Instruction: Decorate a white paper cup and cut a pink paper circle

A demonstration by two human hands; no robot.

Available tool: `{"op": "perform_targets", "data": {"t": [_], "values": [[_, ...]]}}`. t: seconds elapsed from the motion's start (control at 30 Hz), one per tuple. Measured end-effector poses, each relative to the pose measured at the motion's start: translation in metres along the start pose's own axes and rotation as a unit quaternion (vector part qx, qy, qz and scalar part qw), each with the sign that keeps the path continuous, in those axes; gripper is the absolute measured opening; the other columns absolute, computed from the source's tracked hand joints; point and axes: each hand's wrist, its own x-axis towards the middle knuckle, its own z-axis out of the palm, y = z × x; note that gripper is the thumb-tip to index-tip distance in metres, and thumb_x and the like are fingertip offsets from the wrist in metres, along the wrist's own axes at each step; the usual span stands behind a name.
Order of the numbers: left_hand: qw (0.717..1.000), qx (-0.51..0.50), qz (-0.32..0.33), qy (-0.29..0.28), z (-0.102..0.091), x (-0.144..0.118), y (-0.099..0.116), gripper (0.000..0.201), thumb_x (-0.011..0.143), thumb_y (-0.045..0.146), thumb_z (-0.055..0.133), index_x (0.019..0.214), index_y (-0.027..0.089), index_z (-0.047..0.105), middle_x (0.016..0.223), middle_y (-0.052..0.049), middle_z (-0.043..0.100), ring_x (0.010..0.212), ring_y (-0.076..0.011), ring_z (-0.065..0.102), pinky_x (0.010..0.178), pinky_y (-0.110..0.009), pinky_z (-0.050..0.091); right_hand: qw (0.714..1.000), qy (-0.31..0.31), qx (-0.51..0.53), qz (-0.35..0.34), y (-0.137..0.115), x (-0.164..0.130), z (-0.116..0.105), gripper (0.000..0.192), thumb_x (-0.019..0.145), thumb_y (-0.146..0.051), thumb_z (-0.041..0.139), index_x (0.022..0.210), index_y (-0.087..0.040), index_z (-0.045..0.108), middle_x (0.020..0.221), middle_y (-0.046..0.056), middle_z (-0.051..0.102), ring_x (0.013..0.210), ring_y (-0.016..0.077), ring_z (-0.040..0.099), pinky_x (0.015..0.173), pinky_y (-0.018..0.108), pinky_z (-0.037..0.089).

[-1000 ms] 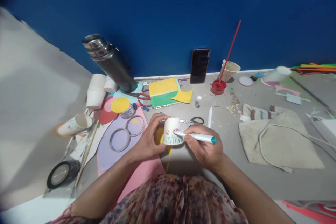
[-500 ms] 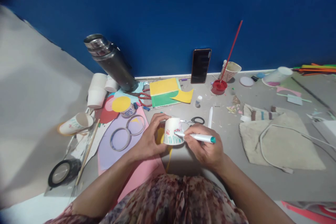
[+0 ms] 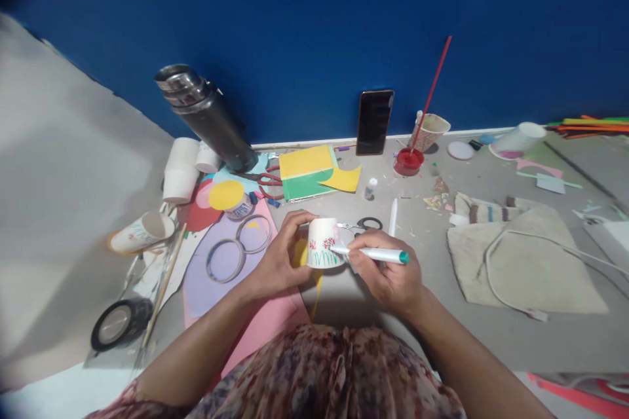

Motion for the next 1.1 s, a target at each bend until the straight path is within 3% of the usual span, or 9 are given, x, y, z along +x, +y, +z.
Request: {"op": "perform_targets", "data": {"t": [0.2,0.63,0.87,1.1], "values": [[1.0,-0.008,-0.003,-0.002,0.001,0.0,-0.001,0.075,0.069,0.009,0.074,0.138,0.026,0.051,0.139,-0.011,0.05,0.136,-0.0304,0.053,0.113,-0.046,0.054,0.999,0.018,0.007,0.026,0.004,-0.004,-0.002,0.013,0.096,-0.019,0.066,0.086,-0.023,0.073,0.071,-0.001,0.074,0.052,0.0135,0.065,0.051,0.023,0.052],[0.999,-0.031,0.001,-0.013,0.002,0.0,-0.002,0.078,0.067,0.006,0.07,0.14,0.027,0.05,0.141,-0.01,0.048,0.141,-0.0318,0.048,0.116,-0.048,0.051,1.0,-0.015,0.011,0.009,-0.002,0.001,0.0,0.016,0.096,-0.017,0.064,0.083,-0.023,0.072,0.069,-0.002,0.073,0.058,0.0134,0.068,0.056,0.021,0.052],[0.998,-0.063,-0.001,-0.015,0.003,-0.001,-0.004,0.078,0.069,0.006,0.071,0.141,0.026,0.05,0.144,-0.011,0.047,0.142,-0.031,0.05,0.119,-0.048,0.049,0.998,0.048,0.012,0.037,0.009,-0.008,-0.004,0.01,0.097,-0.02,0.067,0.09,-0.023,0.074,0.073,-0.001,0.074,0.056,0.0135,0.067,0.052,0.022,0.051],[0.996,-0.086,-0.004,-0.019,0.003,0.0,-0.002,0.077,0.07,0.006,0.071,0.141,0.026,0.051,0.144,-0.011,0.047,0.142,-0.0306,0.051,0.122,-0.048,0.047,0.999,0.016,0.023,0.014,0.005,-0.005,-0.003,0.013,0.097,-0.018,0.066,0.087,-0.023,0.073,0.071,-0.002,0.073,0.051,0.0123,0.064,0.049,0.021,0.048]]}}
